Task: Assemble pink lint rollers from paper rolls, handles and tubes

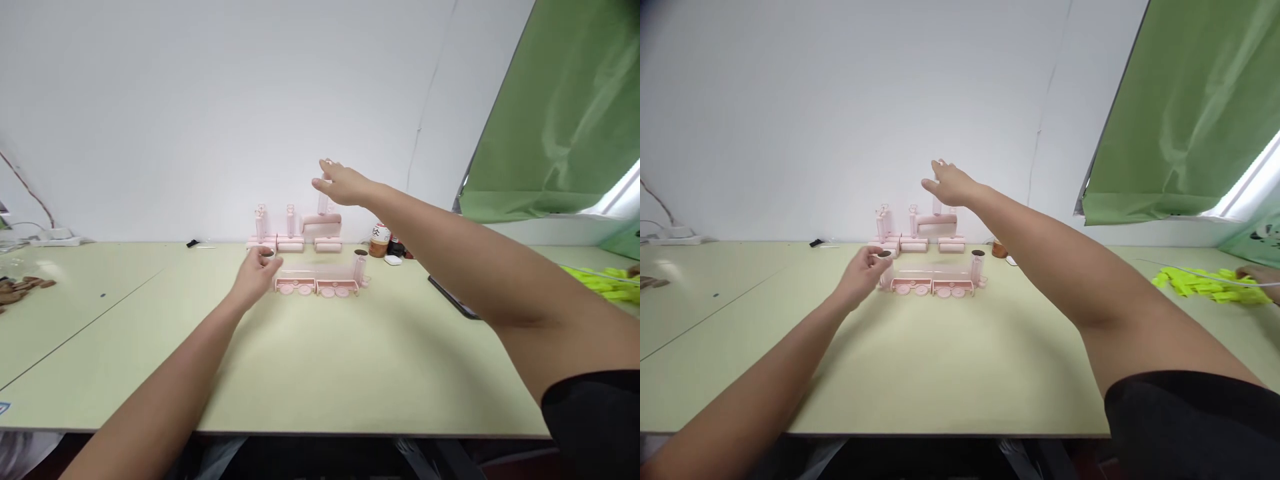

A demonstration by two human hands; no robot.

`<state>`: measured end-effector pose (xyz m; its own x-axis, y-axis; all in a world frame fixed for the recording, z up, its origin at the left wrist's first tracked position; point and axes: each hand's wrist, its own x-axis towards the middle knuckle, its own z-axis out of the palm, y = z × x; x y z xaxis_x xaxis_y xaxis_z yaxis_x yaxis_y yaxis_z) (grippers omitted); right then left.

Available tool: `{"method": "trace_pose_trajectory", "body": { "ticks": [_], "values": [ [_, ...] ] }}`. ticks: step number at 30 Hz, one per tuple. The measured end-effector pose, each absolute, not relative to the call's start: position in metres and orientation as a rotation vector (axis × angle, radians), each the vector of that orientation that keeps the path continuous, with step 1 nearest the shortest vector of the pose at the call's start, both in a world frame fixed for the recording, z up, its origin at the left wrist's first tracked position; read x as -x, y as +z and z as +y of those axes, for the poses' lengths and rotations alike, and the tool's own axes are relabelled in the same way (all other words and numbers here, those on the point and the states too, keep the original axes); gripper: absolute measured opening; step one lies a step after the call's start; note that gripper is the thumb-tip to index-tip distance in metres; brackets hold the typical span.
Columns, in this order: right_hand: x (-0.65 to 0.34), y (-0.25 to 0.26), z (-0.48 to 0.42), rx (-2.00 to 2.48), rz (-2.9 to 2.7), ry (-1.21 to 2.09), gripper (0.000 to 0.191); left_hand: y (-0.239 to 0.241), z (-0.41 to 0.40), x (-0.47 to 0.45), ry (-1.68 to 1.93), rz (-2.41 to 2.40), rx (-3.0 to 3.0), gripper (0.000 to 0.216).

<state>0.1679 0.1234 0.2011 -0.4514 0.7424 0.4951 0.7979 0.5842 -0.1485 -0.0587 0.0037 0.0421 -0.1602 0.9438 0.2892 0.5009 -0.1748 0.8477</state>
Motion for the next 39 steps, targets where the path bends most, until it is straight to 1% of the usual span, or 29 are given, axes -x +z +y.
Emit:
{"method": "trace_pose_trajectory", "body": {
  "ticks": [2, 4, 8, 10, 12, 15, 17, 21, 24, 26, 28, 30, 31, 32, 35, 39],
  "values": [
    [-0.163, 0.197, 0.097, 1.122, -2.328, -0.102, 0.070, 0.035, -0.004, 0.039, 1.185, 1.402, -1.602, 0.068],
    [-0.159, 0.189, 0.069, 1.066, -2.361, -0.041, 0.070, 0.030, -0.011, 0.025, 1.123, 1.217, -1.517, 0.078],
    [-0.164, 0.163, 0.020, 1.048, -2.336, 0.061, 0.073, 0.027, -0.016, 0.019, 1.265, 1.019, -1.419, 0.064],
    [-0.173, 0.144, 0.005, 1.024, -2.296, 0.076, 0.072, 0.027, -0.016, 0.022, 1.326, 0.992, -1.435, 0.061],
    [-0.184, 0.122, -0.004, 0.987, -2.207, 0.265, 0.069, 0.027, -0.016, 0.023, 1.344, 0.963, -1.459, 0.060],
    [-0.199, 0.084, -0.017, 0.856, -2.084, 0.710, 0.071, 0.026, -0.020, 0.016, 1.323, 0.882, -1.491, 0.056],
    [-0.205, 0.061, -0.026, 0.801, -2.108, 0.864, 0.069, 0.026, -0.024, 0.008, 1.285, 0.831, -1.529, 0.054],
    [-0.212, 0.034, -0.033, 0.762, -2.039, 0.817, 0.067, 0.032, -0.025, -0.004, 1.163, 0.767, -1.614, 0.053],
    [-0.225, 0.034, -0.019, 0.800, -1.748, 0.813, 0.064, 0.042, -0.017, -0.003, 1.080, 0.796, -1.708, 0.042],
    [-0.238, 0.039, -0.005, 0.858, -1.504, 0.694, 0.057, 0.049, -0.010, -0.005, 0.996, 0.924, -1.823, 0.043],
    [-0.252, 0.043, 0.009, 0.881, -1.329, 0.604, 0.045, 0.053, -0.003, -0.013, 0.862, 1.141, -1.994, 0.055],
    [-0.264, 0.044, 0.019, 0.924, -1.209, 0.557, 0.038, 0.054, 0.002, -0.031, 0.668, 1.332, -2.201, 0.073],
    [-0.268, 0.043, 0.023, 0.943, -1.171, 0.547, 0.036, 0.053, 0.004, -0.042, 0.559, 1.377, -2.302, 0.079],
    [-0.270, 0.042, 0.026, 0.961, -1.149, 0.542, 0.034, 0.050, 0.006, -0.053, 0.445, 1.378, -2.406, 0.077],
    [-0.271, 0.036, 0.029, 0.982, -1.170, 0.535, 0.036, 0.039, 0.011, -0.083, 0.218, 1.313, -2.719, 0.062],
    [-0.265, 0.029, 0.028, 0.962, -1.307, 0.531, 0.040, 0.021, 0.018, -0.095, 0.201, 1.323, -2.862, 0.062]
  ]
}}
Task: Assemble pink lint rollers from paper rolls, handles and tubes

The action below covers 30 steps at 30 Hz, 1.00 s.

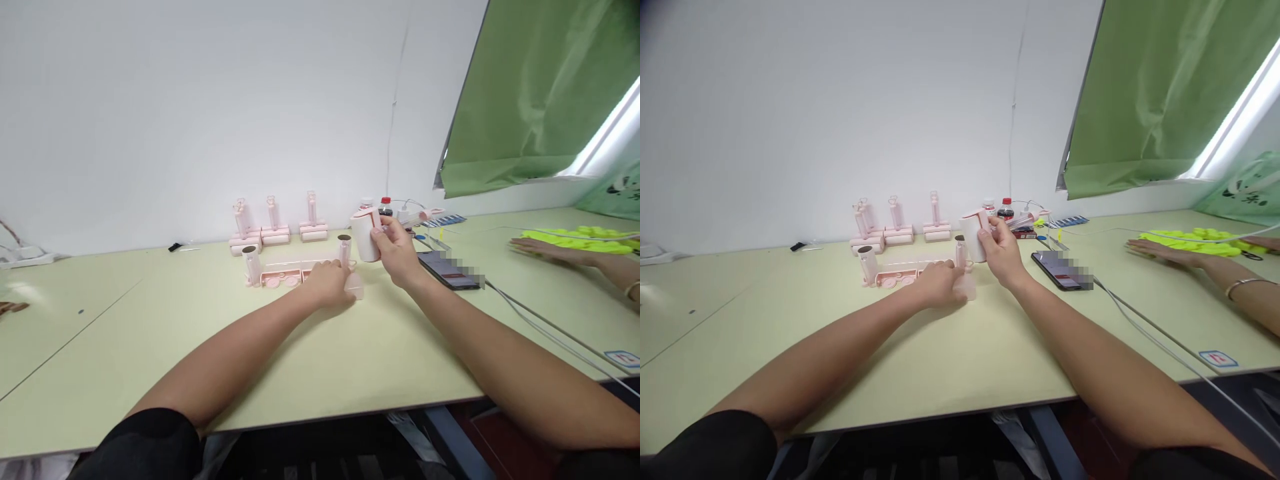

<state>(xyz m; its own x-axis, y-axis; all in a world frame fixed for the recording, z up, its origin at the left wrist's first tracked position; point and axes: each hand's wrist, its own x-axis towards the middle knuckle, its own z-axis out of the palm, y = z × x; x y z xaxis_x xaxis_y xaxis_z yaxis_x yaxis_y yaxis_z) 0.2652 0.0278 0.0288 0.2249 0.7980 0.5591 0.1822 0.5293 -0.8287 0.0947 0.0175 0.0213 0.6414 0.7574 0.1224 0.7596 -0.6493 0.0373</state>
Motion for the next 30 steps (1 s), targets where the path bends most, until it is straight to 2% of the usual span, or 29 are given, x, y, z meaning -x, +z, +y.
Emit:
{"method": "trace_pose_trajectory", "body": {
  "ticks": [7, 23, 26, 30],
  "values": [
    [-0.259, 0.022, 0.023, 0.953, -1.461, 0.537, 0.041, 0.010, 0.030, -0.077, -0.258, -1.354, 2.766, 0.055],
    [-0.251, 0.021, 0.015, 0.971, -1.505, 0.622, 0.045, 0.007, 0.049, -0.062, -0.400, -1.217, 2.762, 0.056],
    [-0.249, 0.022, 0.013, 0.975, -1.496, 0.629, 0.046, 0.009, 0.042, -0.062, -0.662, -1.240, 2.768, 0.059],
    [-0.236, 0.021, 0.000, 0.867, -1.529, 0.778, 0.057, 0.014, 0.016, -0.059, -1.400, -1.453, 2.944, 0.065]
  ]
}}
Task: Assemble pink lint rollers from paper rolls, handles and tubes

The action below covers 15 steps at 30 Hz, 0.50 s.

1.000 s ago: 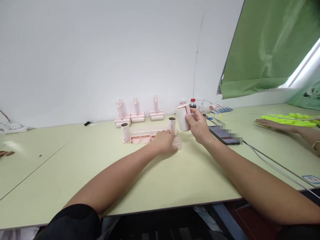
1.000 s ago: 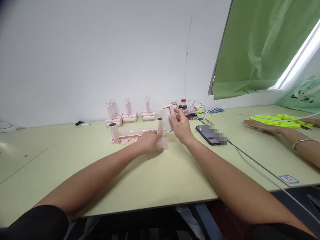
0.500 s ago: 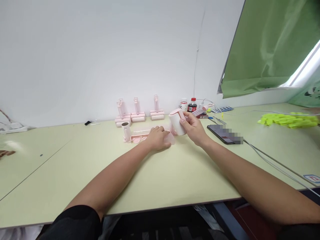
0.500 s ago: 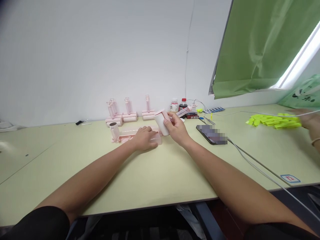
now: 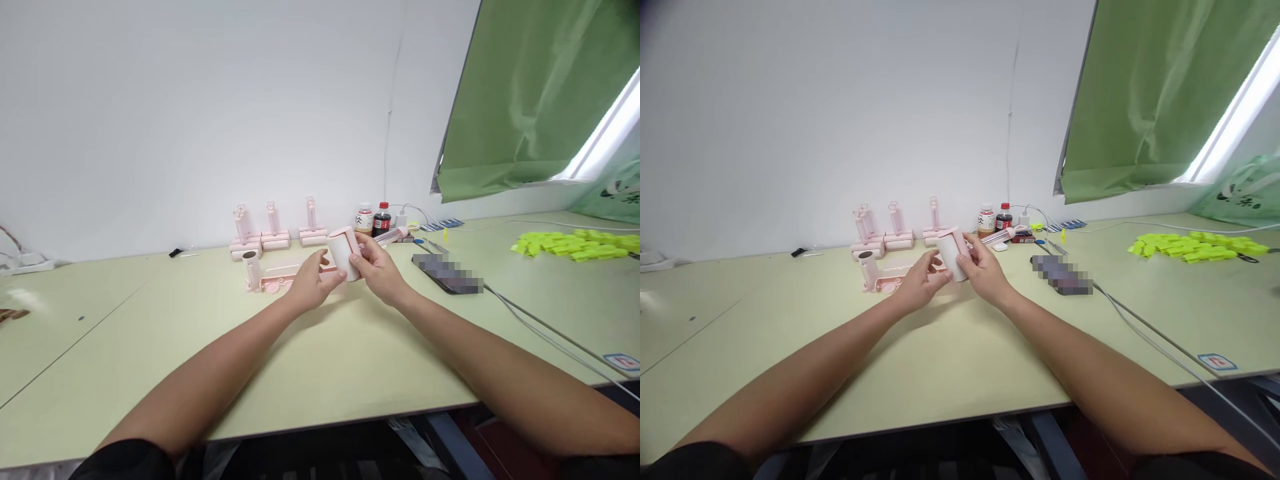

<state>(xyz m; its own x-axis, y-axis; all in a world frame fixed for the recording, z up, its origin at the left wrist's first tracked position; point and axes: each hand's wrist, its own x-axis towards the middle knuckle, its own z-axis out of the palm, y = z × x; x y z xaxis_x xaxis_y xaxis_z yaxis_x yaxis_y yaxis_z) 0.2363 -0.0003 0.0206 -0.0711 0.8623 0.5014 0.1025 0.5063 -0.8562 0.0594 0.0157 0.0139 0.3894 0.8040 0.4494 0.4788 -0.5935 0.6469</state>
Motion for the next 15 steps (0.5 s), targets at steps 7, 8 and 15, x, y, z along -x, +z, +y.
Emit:
{"method": "trace_pose_trajectory", "body": {
  "ticks": [7, 8, 15],
  "values": [
    [-0.209, 0.010, -0.036, 0.709, -1.999, 0.966, 0.089, 0.013, -0.023, -0.022, 1.133, 1.031, -1.749, 0.052],
    [-0.209, 0.009, -0.039, 0.724, -2.050, 0.993, 0.092, 0.011, -0.023, -0.014, 1.156, 1.072, -1.766, 0.050],
    [-0.215, 0.021, -0.052, 0.707, -2.032, 0.306, 0.054, 0.008, -0.022, 0.001, 1.113, 1.105, -2.249, 0.041]
  ]
}}
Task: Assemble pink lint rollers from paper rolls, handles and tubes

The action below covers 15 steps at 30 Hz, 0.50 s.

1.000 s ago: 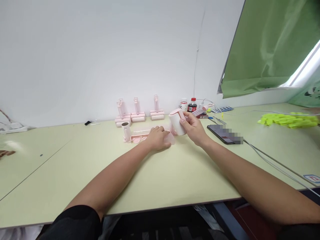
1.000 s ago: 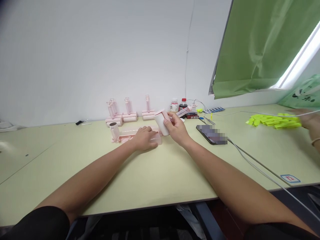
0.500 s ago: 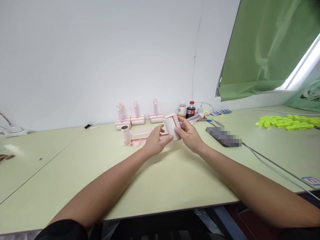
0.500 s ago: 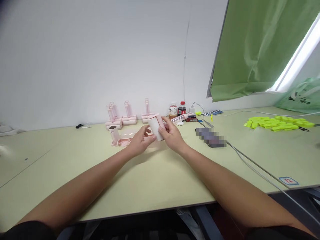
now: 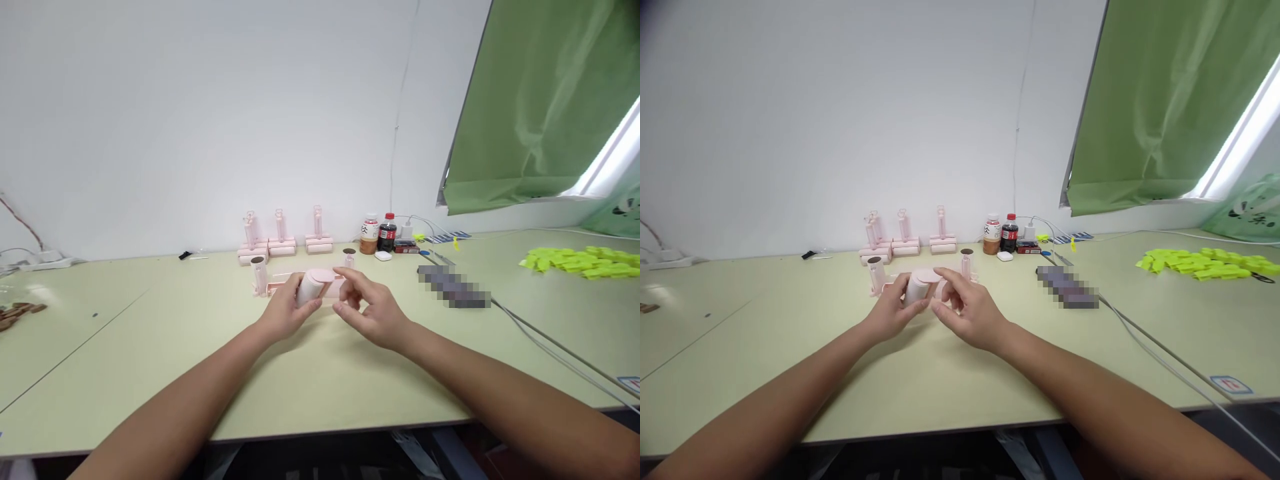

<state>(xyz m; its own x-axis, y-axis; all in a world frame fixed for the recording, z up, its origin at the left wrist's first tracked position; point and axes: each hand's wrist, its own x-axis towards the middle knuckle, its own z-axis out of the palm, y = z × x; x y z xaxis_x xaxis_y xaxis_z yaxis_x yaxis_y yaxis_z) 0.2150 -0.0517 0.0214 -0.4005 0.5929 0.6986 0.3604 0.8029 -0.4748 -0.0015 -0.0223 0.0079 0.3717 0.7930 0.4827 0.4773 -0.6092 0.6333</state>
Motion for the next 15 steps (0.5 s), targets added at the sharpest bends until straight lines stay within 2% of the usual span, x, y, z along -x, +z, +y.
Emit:
{"method": "trace_pose_trajectory", "body": {
  "ticks": [2, 4, 7, 9, 15],
  "values": [
    [-0.215, 0.029, -0.055, 0.609, -2.030, 0.004, 0.046, 0.008, -0.028, -0.003, 1.062, 1.037, -2.328, 0.041],
    [-0.215, 0.034, -0.057, 0.561, -2.109, -0.102, 0.039, 0.008, -0.033, -0.008, 1.014, 0.968, -2.395, 0.041],
    [-0.213, 0.037, -0.057, 0.638, -2.220, -0.062, 0.021, 0.006, -0.038, -0.012, 0.937, 0.924, -2.444, 0.037],
    [-0.213, 0.036, -0.056, 0.715, -2.264, -0.011, 0.015, 0.005, -0.040, -0.014, 0.890, 0.929, -2.453, 0.035],
    [-0.213, 0.035, -0.060, 0.772, -2.402, 0.107, 0.021, 0.008, -0.044, -0.013, 0.778, 0.896, -2.553, 0.032]
  ]
}}
